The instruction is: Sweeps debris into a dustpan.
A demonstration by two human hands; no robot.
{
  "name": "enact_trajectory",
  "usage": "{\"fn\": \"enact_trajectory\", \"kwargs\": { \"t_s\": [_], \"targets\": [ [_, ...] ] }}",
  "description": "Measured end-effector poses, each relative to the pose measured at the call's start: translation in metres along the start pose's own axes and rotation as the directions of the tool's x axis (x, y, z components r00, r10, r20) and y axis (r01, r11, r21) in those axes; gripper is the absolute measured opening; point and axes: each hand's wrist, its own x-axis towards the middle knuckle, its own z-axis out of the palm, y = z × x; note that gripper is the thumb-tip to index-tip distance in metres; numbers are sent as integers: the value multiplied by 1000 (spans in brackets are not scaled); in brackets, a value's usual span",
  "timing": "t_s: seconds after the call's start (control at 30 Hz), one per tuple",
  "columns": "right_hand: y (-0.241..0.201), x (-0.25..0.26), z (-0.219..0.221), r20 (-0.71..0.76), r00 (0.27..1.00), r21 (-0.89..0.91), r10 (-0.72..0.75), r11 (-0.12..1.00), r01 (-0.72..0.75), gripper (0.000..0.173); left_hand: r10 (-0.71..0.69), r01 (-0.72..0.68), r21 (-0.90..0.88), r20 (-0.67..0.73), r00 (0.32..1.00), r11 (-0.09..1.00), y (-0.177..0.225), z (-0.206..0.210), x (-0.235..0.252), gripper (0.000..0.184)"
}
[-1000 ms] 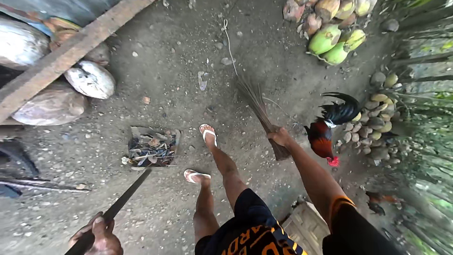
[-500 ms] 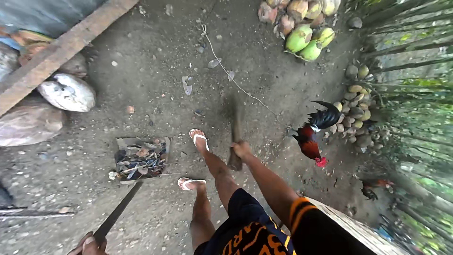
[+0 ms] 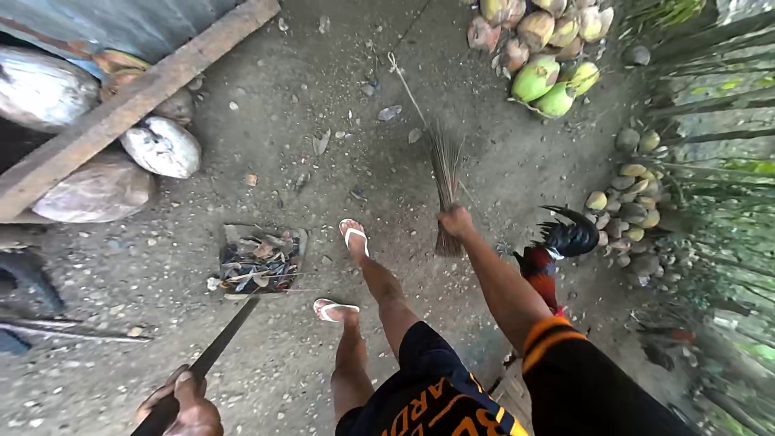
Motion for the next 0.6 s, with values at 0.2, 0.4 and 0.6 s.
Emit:
{"fn": "enact_trajectory", "kwargs": {
  "t_s": [0.2, 0.4, 0.6],
  "targets": [
    [28, -66, 20, 116, 988, 13, -105, 994, 104, 47, -16, 17, -5, 8, 1000, 1000, -1, -6, 0, 15],
    [52, -148, -21, -42, 999, -166, -4, 986, -4, 79, 17, -17, 19, 11, 1000, 1000, 1, -1, 1, 18],
    [-51, -6, -4, 62, 986, -347, -153, 923, 165, 65, -38, 38, -2, -21, 999, 999, 2, -1, -1, 20]
  ]
}}
